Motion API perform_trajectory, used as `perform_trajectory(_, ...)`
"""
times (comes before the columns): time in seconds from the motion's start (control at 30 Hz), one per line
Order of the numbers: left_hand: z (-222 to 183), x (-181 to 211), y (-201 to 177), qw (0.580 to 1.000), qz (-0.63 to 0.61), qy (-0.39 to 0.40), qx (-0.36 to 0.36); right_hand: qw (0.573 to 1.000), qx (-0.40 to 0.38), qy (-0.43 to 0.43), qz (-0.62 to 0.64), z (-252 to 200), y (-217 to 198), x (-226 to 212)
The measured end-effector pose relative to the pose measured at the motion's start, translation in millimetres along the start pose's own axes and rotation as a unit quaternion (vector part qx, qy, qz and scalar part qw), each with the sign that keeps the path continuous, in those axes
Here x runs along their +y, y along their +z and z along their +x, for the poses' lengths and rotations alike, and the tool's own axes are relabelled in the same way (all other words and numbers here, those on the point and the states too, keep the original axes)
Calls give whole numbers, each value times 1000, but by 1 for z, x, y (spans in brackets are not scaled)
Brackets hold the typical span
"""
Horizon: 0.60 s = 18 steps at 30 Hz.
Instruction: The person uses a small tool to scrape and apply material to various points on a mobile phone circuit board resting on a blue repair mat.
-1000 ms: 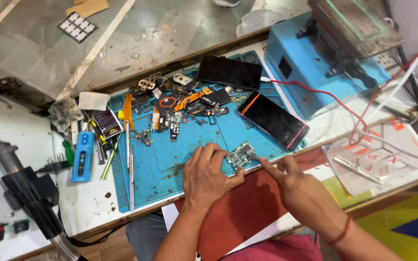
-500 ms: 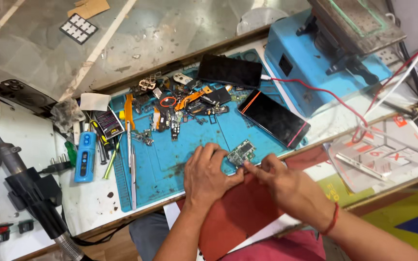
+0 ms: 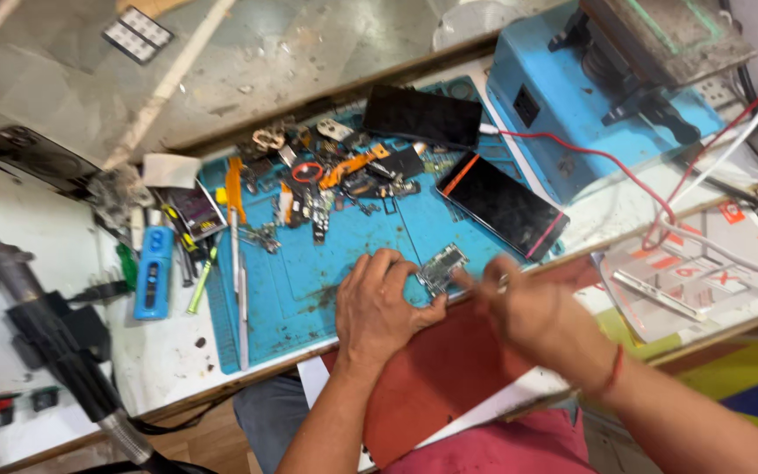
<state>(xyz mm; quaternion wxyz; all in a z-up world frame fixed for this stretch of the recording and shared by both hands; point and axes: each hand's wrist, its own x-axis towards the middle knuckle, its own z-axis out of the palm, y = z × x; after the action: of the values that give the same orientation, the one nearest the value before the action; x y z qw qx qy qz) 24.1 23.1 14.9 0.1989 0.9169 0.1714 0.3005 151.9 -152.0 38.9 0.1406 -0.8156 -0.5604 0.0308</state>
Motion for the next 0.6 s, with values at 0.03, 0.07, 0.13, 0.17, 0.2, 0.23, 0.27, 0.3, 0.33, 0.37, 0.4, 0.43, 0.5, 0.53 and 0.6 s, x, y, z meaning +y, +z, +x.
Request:
perform_trajectory(0.03, -2, 0, 2, 1000, -5, -4, -4, 1000, 14, 26, -2, 3, -2, 11)
perform_trajectory(0.07, -3, 0, 4, 1000, -8, -8, -7, 998, 28, 51, -4, 3, -2, 16)
perform_trajectory(0.13, -4, -2, 5, 1000, -4, -19, -11, 998, 15, -24, 57, -13, 4, 6)
perform_trajectory(0.17, -3, -4, 4, 1000, -6, -15, -10, 994, 18, -61, 88, -15, 7, 2)
perform_trajectory(0.2, -3, -4, 2, 1000, -9, -11, -8, 997, 18, -25, 65, -14, 8, 4)
perform_trajectory(0.23, -2, -3, 3, 1000, -15, -4, -6, 999, 20, 14, 37, -12, 8, 8)
perform_trajectory(0.27, -2, -2, 3, 1000, -14, -8, -8, 998, 22, 53, 9, -11, 7, 11)
perform_trajectory(0.3, -2, -1, 2, 1000, -12, -12, -10, 999, 24, 21, 16, -13, 7, 12)
perform_trajectory(0.33, -2, 0, 2, 1000, -10, -16, -11, 999, 27, -11, 23, -16, 6, 11)
perform_trajectory(0.37, 0, -2, 1, 1000, -10, -12, -8, 998, 32, -47, 33, -14, 7, 11)
perform_trajectory(0.4, 1, -3, 1, 1000, -11, -7, -6, 998, 28, -34, 47, -9, 7, 11)
perform_trajectory(0.43, -2, -2, 2, 1000, -16, -5, -10, 998, 18, -17, 62, -10, 8, 11)
perform_trajectory(0.5, -5, -3, 4, 1000, -12, -12, -10, 999, 1, 22, 48, -8, 5, 10)
perform_trajectory(0.53, -5, -3, 5, 1000, -10, -14, -7, 999, -6, 44, 18, -8, 2, 10)
perform_trajectory(0.6, -2, -3, 5, 1000, -14, -15, -9, 1000, -6, 10, -6, -1, 0, 8)
